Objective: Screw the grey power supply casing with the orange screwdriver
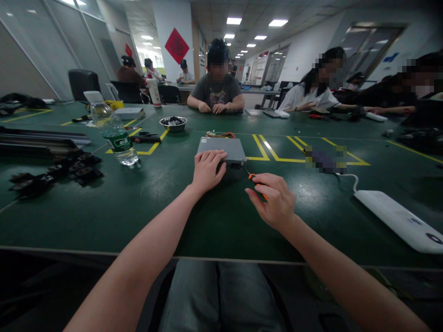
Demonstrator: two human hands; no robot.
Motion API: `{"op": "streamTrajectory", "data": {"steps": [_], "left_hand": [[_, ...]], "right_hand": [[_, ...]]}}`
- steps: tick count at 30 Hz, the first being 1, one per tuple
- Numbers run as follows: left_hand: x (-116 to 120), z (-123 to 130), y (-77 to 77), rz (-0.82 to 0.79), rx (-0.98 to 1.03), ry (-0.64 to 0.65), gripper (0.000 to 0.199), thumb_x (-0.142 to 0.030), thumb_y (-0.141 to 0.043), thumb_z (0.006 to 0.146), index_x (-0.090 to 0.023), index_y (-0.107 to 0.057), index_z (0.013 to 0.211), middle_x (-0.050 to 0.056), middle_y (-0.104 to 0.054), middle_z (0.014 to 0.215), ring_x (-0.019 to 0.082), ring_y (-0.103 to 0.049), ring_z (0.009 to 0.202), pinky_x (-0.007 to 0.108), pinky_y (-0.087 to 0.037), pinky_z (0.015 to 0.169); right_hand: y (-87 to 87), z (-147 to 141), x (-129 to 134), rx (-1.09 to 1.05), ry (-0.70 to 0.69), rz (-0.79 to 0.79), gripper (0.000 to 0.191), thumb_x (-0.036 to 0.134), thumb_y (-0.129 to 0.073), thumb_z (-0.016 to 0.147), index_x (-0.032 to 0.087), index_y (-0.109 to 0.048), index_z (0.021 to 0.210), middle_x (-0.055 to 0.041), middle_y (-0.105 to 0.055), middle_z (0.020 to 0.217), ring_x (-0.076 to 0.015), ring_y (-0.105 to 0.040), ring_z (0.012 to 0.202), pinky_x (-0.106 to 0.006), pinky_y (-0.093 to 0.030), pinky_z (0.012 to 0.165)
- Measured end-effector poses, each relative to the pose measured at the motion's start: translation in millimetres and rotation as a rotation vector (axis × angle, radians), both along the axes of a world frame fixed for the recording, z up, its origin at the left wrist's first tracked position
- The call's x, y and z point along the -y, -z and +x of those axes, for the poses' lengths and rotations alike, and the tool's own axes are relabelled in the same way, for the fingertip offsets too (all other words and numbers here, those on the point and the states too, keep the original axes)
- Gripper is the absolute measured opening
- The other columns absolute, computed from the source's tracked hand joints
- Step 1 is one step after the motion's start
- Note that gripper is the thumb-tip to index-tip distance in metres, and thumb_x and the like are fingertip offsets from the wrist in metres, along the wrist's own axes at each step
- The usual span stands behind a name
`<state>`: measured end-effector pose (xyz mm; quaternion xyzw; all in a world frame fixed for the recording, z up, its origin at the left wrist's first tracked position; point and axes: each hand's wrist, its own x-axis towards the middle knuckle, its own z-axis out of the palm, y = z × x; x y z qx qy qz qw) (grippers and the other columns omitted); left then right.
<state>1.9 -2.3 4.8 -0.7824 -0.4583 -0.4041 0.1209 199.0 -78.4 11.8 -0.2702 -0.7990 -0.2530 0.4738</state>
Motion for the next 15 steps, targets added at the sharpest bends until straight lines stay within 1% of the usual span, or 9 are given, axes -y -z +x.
{"op": "streamTrajectory", "data": {"steps": [4,7,9,12,15], "left_hand": [[0.4,0.0,-0.6,-0.016,-0.006,-0.004,0.026,-0.027,-0.045,0.090,-0.027,-0.056,0.114,0.001,-0.060,0.123,0.021,-0.049,0.116,0.040,-0.028,0.097],[0.7,0.0,-0.9,-0.017,-0.008,-0.007,0.026,-0.027,-0.045,0.090,-0.027,-0.056,0.114,0.001,-0.060,0.124,0.020,-0.048,0.116,0.040,-0.028,0.098],[0.8,-0.1,-1.0,-0.017,-0.009,-0.009,0.026,-0.027,-0.046,0.090,-0.027,-0.056,0.114,0.001,-0.060,0.124,0.020,-0.048,0.116,0.039,-0.028,0.098],[0.6,-0.3,-0.8,-0.011,-0.015,-0.006,0.026,-0.027,-0.046,0.090,-0.026,-0.056,0.114,0.001,-0.059,0.124,0.020,-0.048,0.116,0.039,-0.028,0.098],[0.3,-0.6,-0.5,-0.004,-0.018,-0.001,0.026,-0.028,-0.045,0.090,-0.026,-0.056,0.114,0.001,-0.060,0.124,0.020,-0.049,0.116,0.039,-0.028,0.097]], "right_hand": [[-1.2,0.3,0.5,-0.043,0.008,0.016,0.029,0.008,-0.056,0.077,0.023,-0.046,0.100,-0.0065,-0.063,0.102,-0.0175,-0.061,0.094,-0.032,-0.054,0.074],[-0.7,0.5,0.6,-0.079,-0.005,-0.031,0.029,0.008,-0.055,0.076,0.023,-0.046,0.099,-0.0075,-0.063,0.102,-0.0187,-0.061,0.096,-0.035,-0.054,0.075],[-1.3,0.7,0.8,-0.063,-0.005,-0.061,0.026,0.009,-0.057,0.076,0.022,-0.046,0.096,-0.0084,-0.062,0.100,-0.0193,-0.061,0.094,-0.035,-0.055,0.075],[-2.6,1.4,0.7,-0.016,-0.002,-0.024,0.028,0.011,-0.060,0.076,0.021,-0.045,0.097,-0.0075,-0.062,0.095,-0.0187,-0.061,0.090,-0.034,-0.055,0.075],[-2.1,2.4,0.1,-0.020,0.008,0.026,0.032,0.008,-0.059,0.076,0.022,-0.044,0.100,-0.0069,-0.062,0.098,-0.0180,-0.061,0.091,-0.033,-0.055,0.072]]}}
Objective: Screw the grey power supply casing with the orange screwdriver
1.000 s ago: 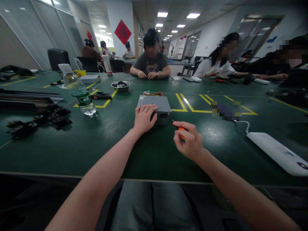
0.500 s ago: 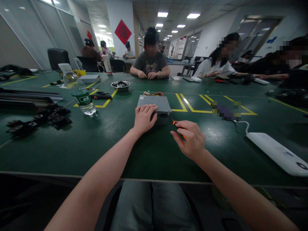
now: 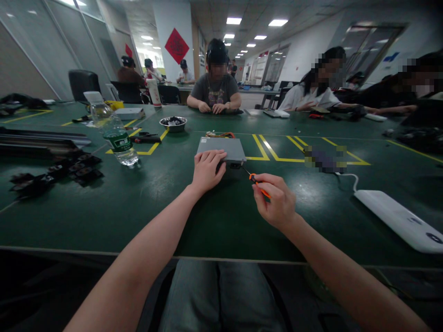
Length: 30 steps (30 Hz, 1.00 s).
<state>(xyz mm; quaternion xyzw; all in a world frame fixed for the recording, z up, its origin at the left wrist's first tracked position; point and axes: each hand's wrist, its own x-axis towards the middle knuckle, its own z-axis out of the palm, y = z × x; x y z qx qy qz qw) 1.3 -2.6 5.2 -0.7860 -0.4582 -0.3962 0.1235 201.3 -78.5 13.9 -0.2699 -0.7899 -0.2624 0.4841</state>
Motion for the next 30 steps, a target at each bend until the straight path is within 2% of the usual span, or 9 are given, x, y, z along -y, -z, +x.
{"op": "streamTrajectory", "data": {"steps": [5,11,17,23,30], "left_hand": [[0.0,0.2,0.0,-0.008,0.005,-0.005,0.026,-0.027,-0.047,0.089,-0.026,-0.056,0.114,0.001,-0.060,0.124,0.020,-0.048,0.116,0.040,-0.029,0.097],[0.6,0.6,-0.7,-0.013,0.009,-0.004,0.027,-0.028,-0.045,0.090,-0.027,-0.056,0.114,0.002,-0.059,0.124,0.021,-0.049,0.116,0.040,-0.029,0.097],[0.3,0.5,-0.4,-0.012,0.008,-0.003,0.027,-0.027,-0.045,0.089,-0.027,-0.056,0.114,0.002,-0.060,0.124,0.021,-0.049,0.116,0.040,-0.029,0.097],[0.6,0.3,-0.7,-0.006,0.010,0.003,0.027,-0.027,-0.046,0.089,-0.027,-0.056,0.114,0.001,-0.060,0.123,0.021,-0.049,0.115,0.040,-0.029,0.097],[0.6,0.6,-1.0,-0.010,-0.004,-0.009,0.026,-0.028,-0.045,0.090,-0.027,-0.056,0.114,0.001,-0.059,0.124,0.021,-0.049,0.115,0.041,-0.028,0.098]], "right_hand": [[1.3,-0.9,-0.2,-0.062,-0.014,-0.080,0.028,0.010,-0.055,0.076,0.023,-0.045,0.099,-0.0075,-0.061,0.101,-0.0201,-0.060,0.096,-0.037,-0.054,0.075],[-0.4,-0.9,0.2,-0.038,0.001,-0.051,0.026,0.010,-0.058,0.076,0.023,-0.047,0.096,-0.0057,-0.063,0.095,-0.0185,-0.061,0.090,-0.033,-0.053,0.073],[-1.6,-3.0,0.4,-0.106,0.024,-0.106,0.022,0.011,-0.057,0.076,0.024,-0.048,0.092,-0.0059,-0.063,0.097,-0.0195,-0.061,0.093,-0.036,-0.054,0.075],[-1.1,-2.2,-0.5,0.005,0.052,0.013,0.029,0.011,-0.060,0.076,0.024,-0.045,0.097,-0.0043,-0.063,0.090,-0.0178,-0.060,0.086,-0.032,-0.053,0.072],[0.0,-3.3,-1.1,-0.013,0.030,-0.008,0.029,0.012,-0.059,0.077,0.024,-0.045,0.100,-0.0040,-0.064,0.092,-0.0173,-0.061,0.088,-0.031,-0.053,0.074]]}}
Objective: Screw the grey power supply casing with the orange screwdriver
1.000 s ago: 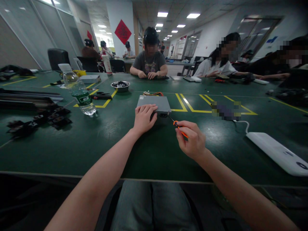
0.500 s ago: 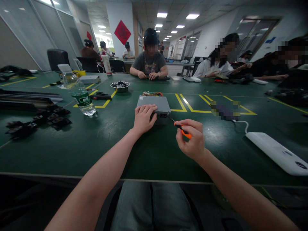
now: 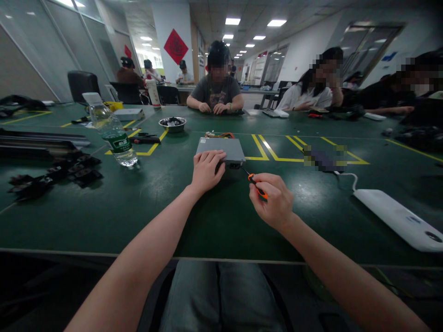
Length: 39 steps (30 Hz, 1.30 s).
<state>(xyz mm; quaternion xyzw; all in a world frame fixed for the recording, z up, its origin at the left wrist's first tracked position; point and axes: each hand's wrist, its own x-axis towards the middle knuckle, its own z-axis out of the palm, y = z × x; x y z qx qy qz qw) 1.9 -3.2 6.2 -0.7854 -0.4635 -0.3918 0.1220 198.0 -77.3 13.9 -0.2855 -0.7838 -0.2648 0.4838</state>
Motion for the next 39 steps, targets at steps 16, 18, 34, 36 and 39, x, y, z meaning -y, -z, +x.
{"op": "streamTrajectory", "data": {"steps": [16,18,34,36,39], "left_hand": [[-0.1,0.4,0.3,0.015,0.001,-0.002,0.026,-0.027,-0.046,0.089,-0.027,-0.055,0.113,0.000,-0.060,0.123,0.020,-0.049,0.115,0.040,-0.028,0.097],[-0.4,0.3,0.5,0.021,-0.003,-0.004,0.026,-0.027,-0.046,0.089,-0.026,-0.055,0.113,0.000,-0.060,0.123,0.020,-0.049,0.115,0.039,-0.028,0.097],[-1.6,-0.6,1.5,0.033,0.009,0.008,0.025,-0.027,-0.048,0.089,-0.026,-0.056,0.113,-0.001,-0.061,0.122,0.019,-0.050,0.114,0.038,-0.028,0.096],[-1.5,-0.5,1.4,0.030,0.009,0.004,0.025,-0.027,-0.047,0.089,-0.026,-0.056,0.112,0.000,-0.061,0.122,0.020,-0.050,0.114,0.038,-0.028,0.097],[-1.0,-0.2,1.2,0.020,0.004,-0.001,0.026,-0.026,-0.047,0.089,-0.025,-0.056,0.113,0.001,-0.060,0.123,0.020,-0.049,0.114,0.039,-0.028,0.097]], "right_hand": [[4.8,-1.1,-0.2,0.034,0.028,-0.045,0.025,0.007,-0.057,0.078,0.022,-0.049,0.096,-0.0067,-0.063,0.098,-0.0149,-0.063,0.095,-0.027,-0.058,0.075],[1.6,-0.7,1.1,0.019,0.021,-0.039,0.025,0.007,-0.058,0.078,0.022,-0.049,0.096,-0.0065,-0.064,0.098,-0.0142,-0.063,0.093,-0.026,-0.058,0.074],[10.4,-12.5,-8.4,0.080,-0.216,0.001,0.032,0.006,-0.055,0.079,0.022,-0.046,0.105,-0.0067,-0.058,0.109,-0.0168,-0.060,0.107,-0.032,-0.059,0.083],[10.9,-12.8,-9.5,0.084,-0.219,-0.007,0.033,0.005,-0.056,0.079,0.021,-0.046,0.106,-0.0071,-0.057,0.110,-0.0172,-0.059,0.108,-0.032,-0.058,0.084],[12.0,-12.1,-10.9,0.091,-0.209,-0.021,0.032,0.004,-0.057,0.078,0.020,-0.047,0.105,-0.0076,-0.057,0.109,-0.0174,-0.059,0.107,-0.032,-0.058,0.085]]}}
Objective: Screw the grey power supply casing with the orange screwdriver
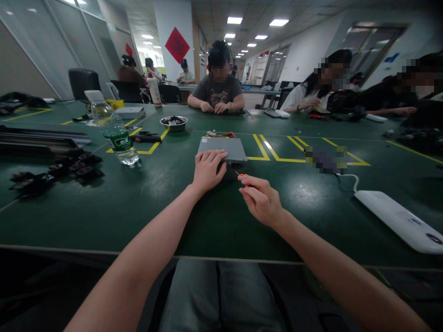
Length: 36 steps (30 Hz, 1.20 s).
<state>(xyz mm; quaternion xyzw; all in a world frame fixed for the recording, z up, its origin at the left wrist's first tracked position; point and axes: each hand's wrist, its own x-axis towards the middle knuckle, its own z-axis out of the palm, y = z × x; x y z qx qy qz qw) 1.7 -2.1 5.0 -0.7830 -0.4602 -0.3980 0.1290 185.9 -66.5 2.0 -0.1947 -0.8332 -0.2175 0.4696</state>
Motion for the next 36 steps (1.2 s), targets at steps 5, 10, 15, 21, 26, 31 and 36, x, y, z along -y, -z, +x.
{"op": "streamTrajectory", "data": {"steps": [5,10,15,21,26,31,36], "left_hand": [[0.5,-0.1,-0.5,-0.011,0.000,0.002,0.026,-0.026,-0.047,0.089,-0.026,-0.056,0.113,0.001,-0.060,0.123,0.020,-0.049,0.115,0.039,-0.028,0.097],[0.4,-0.1,-0.5,-0.003,0.004,0.006,0.026,-0.026,-0.047,0.089,-0.026,-0.056,0.113,0.000,-0.060,0.123,0.020,-0.049,0.114,0.039,-0.028,0.097],[-0.6,0.2,0.4,0.015,0.012,0.010,0.026,-0.026,-0.048,0.088,-0.026,-0.056,0.113,0.000,-0.061,0.122,0.019,-0.050,0.113,0.039,-0.028,0.096],[-1.3,0.3,0.5,0.011,0.012,0.009,0.025,-0.025,-0.049,0.088,-0.026,-0.056,0.112,0.000,-0.061,0.122,0.020,-0.049,0.114,0.039,-0.028,0.096],[-0.2,0.4,-0.6,0.000,0.010,0.011,0.026,-0.026,-0.048,0.088,-0.026,-0.056,0.113,0.000,-0.060,0.122,0.020,-0.049,0.114,0.039,-0.028,0.096],[-0.2,0.4,0.2,-0.004,0.013,0.007,0.026,-0.026,-0.047,0.089,-0.027,-0.056,0.113,0.000,-0.060,0.123,0.020,-0.049,0.114,0.039,-0.027,0.097],[-0.1,0.6,0.2,-0.010,0.020,0.010,0.026,-0.026,-0.047,0.089,-0.027,-0.056,0.113,0.001,-0.060,0.123,0.021,-0.049,0.114,0.040,-0.028,0.097]], "right_hand": [[0.1,-0.1,-1.0,0.005,0.036,-0.021,0.024,0.008,-0.054,0.081,0.022,-0.049,0.100,-0.0062,-0.057,0.108,-0.0160,-0.059,0.105,-0.031,-0.058,0.082],[-4.5,-5.0,6.7,0.082,0.129,0.109,0.018,0.016,-0.062,0.078,0.022,-0.051,0.091,-0.0071,-0.056,0.103,-0.0201,-0.057,0.103,-0.035,-0.057,0.079],[0.3,-8.0,10.1,0.125,0.120,0.147,0.025,0.015,-0.060,0.079,0.022,-0.049,0.100,-0.0080,-0.050,0.109,-0.0190,-0.054,0.103,-0.031,-0.057,0.077],[0.8,-8.3,6.9,0.062,0.059,0.050,0.031,0.008,-0.054,0.080,0.021,-0.044,0.106,-0.0111,-0.045,0.120,-0.0227,-0.048,0.118,-0.040,-0.054,0.087],[-3.3,-7.2,8.8,0.097,0.152,0.105,0.024,0.015,-0.059,0.079,0.024,-0.047,0.098,-0.0068,-0.053,0.110,-0.0198,-0.053,0.105,-0.035,-0.055,0.077],[-2.6,-8.7,11.2,0.068,0.127,0.091,0.031,0.007,-0.054,0.076,0.019,-0.045,0.103,-0.0109,-0.052,0.110,-0.0183,-0.055,0.102,-0.029,-0.055,0.075],[-9.1,-7.9,11.4,0.010,0.172,0.084,0.021,0.015,-0.058,0.078,0.023,-0.046,0.095,-0.0076,-0.055,0.103,-0.0194,-0.055,0.098,-0.035,-0.055,0.076]]}}
